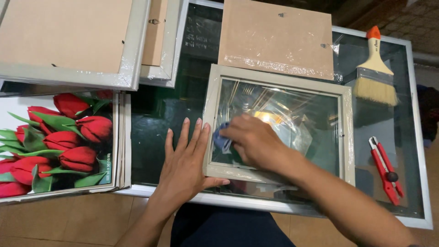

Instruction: Cleaning the glass surface of a picture frame using a blue cloth and a large brush.

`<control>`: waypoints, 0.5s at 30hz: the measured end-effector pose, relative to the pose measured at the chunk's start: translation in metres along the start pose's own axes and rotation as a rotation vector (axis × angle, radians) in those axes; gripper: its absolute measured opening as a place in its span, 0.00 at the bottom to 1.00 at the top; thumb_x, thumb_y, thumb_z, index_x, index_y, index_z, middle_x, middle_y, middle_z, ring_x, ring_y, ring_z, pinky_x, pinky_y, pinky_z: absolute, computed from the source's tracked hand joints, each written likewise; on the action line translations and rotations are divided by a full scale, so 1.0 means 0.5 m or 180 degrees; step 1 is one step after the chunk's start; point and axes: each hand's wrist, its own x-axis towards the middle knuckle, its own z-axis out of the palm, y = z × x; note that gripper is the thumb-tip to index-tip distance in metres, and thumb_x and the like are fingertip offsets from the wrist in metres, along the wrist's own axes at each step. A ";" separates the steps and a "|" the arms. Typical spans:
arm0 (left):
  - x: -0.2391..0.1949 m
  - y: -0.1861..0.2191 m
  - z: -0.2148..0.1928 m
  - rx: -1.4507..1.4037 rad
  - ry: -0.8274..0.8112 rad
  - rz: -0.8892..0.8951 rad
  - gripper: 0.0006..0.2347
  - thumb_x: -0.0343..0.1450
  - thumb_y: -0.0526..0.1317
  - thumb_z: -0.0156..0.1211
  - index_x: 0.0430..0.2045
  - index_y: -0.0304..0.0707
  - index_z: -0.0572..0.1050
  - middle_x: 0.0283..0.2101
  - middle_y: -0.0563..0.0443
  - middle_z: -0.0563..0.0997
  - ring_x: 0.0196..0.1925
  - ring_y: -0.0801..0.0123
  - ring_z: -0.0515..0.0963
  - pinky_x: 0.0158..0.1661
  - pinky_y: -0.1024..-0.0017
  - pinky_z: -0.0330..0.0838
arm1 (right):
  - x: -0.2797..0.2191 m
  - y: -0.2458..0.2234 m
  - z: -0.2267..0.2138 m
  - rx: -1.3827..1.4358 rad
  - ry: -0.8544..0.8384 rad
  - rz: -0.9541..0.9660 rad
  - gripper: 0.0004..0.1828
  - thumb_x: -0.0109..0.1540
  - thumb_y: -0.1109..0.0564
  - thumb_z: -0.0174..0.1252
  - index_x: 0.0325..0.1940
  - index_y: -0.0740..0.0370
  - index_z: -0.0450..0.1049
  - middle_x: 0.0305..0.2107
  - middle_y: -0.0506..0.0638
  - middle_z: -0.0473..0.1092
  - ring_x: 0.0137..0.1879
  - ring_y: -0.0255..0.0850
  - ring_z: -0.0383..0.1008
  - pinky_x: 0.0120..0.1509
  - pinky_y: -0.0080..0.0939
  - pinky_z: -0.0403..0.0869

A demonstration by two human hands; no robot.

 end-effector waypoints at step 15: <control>0.003 0.000 0.006 -0.0109 -0.0034 -0.0004 0.66 0.55 0.82 0.65 0.75 0.27 0.42 0.78 0.38 0.50 0.80 0.42 0.40 0.69 0.37 0.35 | -0.253 0.206 -0.166 -0.0879 0.0969 0.3545 0.13 0.68 0.54 0.53 0.49 0.66 0.76 0.41 0.68 0.74 0.45 0.70 0.73 0.45 0.67 0.70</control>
